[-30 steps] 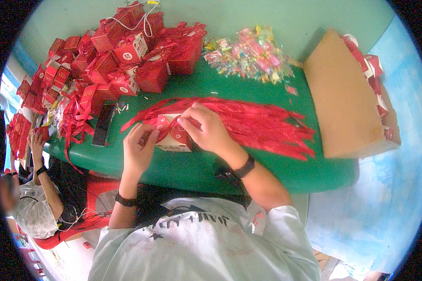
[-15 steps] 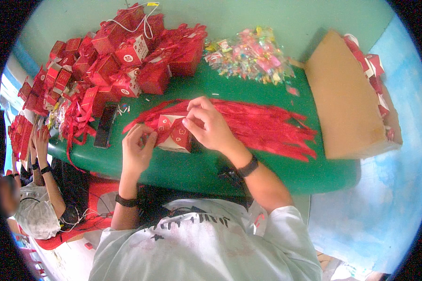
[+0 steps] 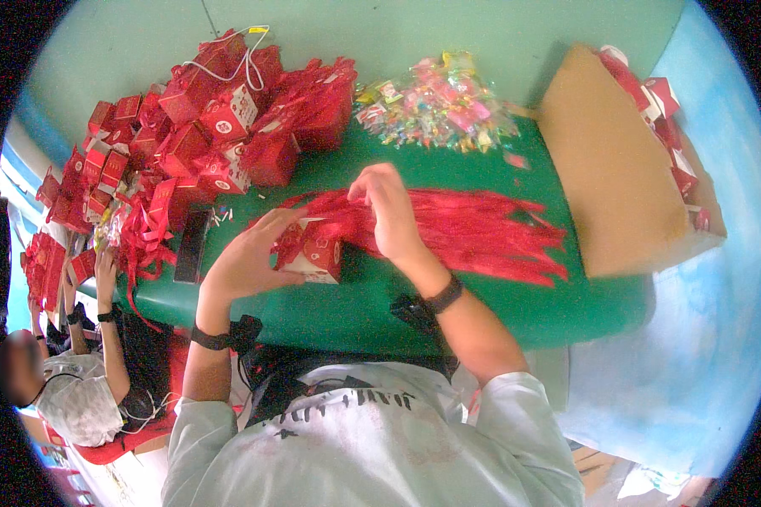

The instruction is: The person assembles small red gift boxes by placing wrapped candies inside, closing the lids, and tying red ribbons around them. The finished boxes are stacked on the table.

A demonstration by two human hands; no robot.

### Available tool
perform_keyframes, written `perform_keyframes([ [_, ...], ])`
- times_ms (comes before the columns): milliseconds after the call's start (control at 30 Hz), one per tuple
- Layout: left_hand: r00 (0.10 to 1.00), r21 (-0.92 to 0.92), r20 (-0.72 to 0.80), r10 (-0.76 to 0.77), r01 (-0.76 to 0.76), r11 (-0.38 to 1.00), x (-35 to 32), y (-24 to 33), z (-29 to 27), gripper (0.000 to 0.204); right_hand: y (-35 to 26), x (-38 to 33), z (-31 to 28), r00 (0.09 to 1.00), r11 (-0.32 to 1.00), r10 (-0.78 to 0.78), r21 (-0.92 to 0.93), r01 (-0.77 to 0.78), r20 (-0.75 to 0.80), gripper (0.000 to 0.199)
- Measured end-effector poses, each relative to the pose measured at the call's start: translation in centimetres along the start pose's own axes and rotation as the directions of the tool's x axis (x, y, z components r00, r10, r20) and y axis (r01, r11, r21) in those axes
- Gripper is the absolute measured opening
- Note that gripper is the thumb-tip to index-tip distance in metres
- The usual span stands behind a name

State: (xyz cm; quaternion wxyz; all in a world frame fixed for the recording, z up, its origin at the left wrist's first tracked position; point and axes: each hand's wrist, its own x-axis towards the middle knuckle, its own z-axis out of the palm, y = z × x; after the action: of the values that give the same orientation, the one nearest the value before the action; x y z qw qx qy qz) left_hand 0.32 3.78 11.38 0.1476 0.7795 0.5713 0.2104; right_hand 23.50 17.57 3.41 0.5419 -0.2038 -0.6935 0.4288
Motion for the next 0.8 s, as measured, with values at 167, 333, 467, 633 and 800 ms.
perform_keyframes([
  [167,0.999,0.040,0.007,0.048,-0.048,0.998,1.3,2.1,-2.0,0.081,-0.3,0.0,0.4,1.000,1.000,0.000,0.000,0.000,-0.026,0.048],
  [333,0.972,0.143,-0.170,0.160,-0.136,0.980,4.1,2.5,-6.1,0.080,-0.6,0.2,0.0,0.985,0.969,0.136,0.221,-0.110,-0.104,0.038],
  [467,0.947,0.152,-0.305,0.100,-0.056,0.987,7.8,0.1,-7.1,0.081,-0.1,0.7,-0.7,0.977,0.960,0.157,0.254,-0.117,-0.142,0.035],
  [633,0.955,0.238,-0.293,0.053,0.019,0.971,10.7,-5.8,-3.4,0.079,0.1,0.7,-0.8,0.983,0.968,0.138,0.225,-0.108,-0.121,0.036],
  [800,0.930,0.440,-0.360,0.078,0.095,0.893,11.1,-7.4,-0.1,0.074,-0.3,0.6,-1.1,0.982,0.967,0.178,0.197,-0.161,-0.070,0.038],
])
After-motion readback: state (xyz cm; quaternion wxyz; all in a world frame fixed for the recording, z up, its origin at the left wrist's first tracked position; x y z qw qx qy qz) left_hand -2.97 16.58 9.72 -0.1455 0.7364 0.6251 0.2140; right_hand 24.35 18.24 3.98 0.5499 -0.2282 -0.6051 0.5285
